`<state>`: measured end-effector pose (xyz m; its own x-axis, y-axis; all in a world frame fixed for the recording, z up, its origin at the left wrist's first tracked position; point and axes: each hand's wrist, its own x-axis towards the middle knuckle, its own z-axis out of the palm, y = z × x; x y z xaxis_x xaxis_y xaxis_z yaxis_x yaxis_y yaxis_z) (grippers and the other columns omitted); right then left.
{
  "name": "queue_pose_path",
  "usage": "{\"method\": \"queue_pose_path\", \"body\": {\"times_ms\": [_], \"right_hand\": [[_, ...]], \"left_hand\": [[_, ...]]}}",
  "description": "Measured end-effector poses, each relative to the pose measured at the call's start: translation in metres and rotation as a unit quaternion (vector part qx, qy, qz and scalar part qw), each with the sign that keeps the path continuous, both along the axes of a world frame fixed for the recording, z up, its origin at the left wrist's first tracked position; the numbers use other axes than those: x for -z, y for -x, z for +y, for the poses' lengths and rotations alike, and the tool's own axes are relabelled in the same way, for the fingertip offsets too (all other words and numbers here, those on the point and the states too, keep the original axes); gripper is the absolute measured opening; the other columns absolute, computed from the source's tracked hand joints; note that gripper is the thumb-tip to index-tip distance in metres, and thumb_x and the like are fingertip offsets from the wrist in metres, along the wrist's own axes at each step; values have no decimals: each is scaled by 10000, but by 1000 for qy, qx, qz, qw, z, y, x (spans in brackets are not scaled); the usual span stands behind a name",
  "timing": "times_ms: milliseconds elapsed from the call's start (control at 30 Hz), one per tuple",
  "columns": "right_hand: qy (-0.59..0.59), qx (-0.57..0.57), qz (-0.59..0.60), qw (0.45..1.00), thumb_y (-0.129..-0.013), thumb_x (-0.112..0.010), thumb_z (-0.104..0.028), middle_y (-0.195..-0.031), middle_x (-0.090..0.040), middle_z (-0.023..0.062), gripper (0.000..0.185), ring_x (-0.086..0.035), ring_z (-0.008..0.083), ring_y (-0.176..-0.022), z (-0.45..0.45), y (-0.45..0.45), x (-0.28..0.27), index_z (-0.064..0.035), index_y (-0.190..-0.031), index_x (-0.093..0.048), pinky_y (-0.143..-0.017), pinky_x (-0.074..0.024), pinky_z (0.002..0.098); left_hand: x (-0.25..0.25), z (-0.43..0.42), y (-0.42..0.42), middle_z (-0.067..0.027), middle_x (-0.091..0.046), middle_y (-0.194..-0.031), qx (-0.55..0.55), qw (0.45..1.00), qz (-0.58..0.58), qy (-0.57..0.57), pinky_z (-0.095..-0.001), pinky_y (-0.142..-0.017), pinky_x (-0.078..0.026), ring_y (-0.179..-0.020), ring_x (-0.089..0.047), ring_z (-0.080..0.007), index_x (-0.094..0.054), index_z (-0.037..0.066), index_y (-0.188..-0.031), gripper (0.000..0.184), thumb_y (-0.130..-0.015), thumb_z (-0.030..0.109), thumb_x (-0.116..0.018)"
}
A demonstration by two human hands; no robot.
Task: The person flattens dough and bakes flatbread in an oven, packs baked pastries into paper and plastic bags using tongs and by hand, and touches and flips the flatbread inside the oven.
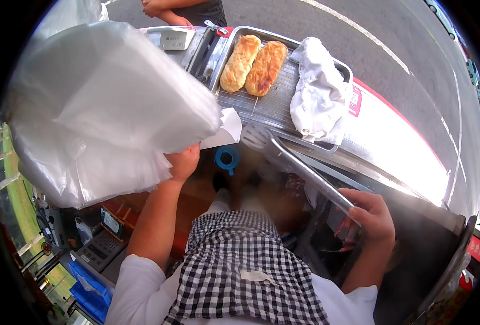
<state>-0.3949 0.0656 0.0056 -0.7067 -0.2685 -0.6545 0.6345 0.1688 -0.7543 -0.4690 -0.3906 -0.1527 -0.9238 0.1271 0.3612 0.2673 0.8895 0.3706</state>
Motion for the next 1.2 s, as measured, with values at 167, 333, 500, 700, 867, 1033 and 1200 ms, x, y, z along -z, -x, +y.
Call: {"method": "queue_pose_path", "body": {"times_ms": [167,333,500,700,867,1033,1200], "right_hand": [[5,99,71,992,-918,-608,-110,-1002,-702,114,476,-632,124,-667,14,35,39,57,-1363,-576,-568,-528,245],[-35,133,62,989,-932,-578,-78,-994,-704,110,448,-635,137,-674,10,97,99,56,-1359,-580,-595,-540,272],[30,115,59,991,-938,-582,-82,-968,-700,97,423,-637,138,-688,-11,153,144,55,-1338,-598,-601,-533,268],[55,129,72,988,-929,-586,-54,-966,-707,113,399,-642,142,-689,-28,172,156,51,-1313,-618,-595,-532,260],[36,180,113,977,-912,-584,-21,-991,-706,140,427,-640,147,-679,-19,136,126,51,-1333,-605,-583,-533,256],[77,232,202,948,-903,-593,-35,-1015,-698,158,454,-650,146,-693,-17,99,83,57,-1348,-591,-580,-528,246],[115,230,226,939,-923,-632,-69,-1044,-701,168,488,-659,143,-716,-20,80,65,58,-1387,-551,-588,-528,240]], "left_hand": [[4,5,-1,-89,-742,-941,0,997,-23,-67,-314,-775,-532,-829,-681,-207,-739,10,-1046,167,-945,138,-701],[4,16,-7,-53,-723,-915,-17,987,-80,-140,-282,-769,-518,-820,-642,-126,-730,-9,-1045,156,-940,101,-697],[-4,23,-3,-31,-689,-869,-5,981,-75,-180,-275,-751,-508,-776,-609,-117,-721,-3,-1037,139,-931,85,-702],[-3,25,1,-18,-659,-824,-5,988,-52,-146,-277,-727,-491,-767,-590,-124,-705,14,-1018,112,-917,64,-710],[1,39,17,-39,-658,-885,-8,984,-58,-170,-277,-726,-497,-771,-603,-131,-701,16,-1024,123,-909,59,-717],[5,67,39,-60,-666,-944,-25,948,-120,-293,-269,-737,-513,-785,-632,-128,-712,-5,-1013,121,-903,46,-715],[-12,103,59,-69,-690,-921,-11,915,-148,-376,-266,-719,-527,-785,-655,-117,-722,-25,-991,111,-894,28,-716]]}}
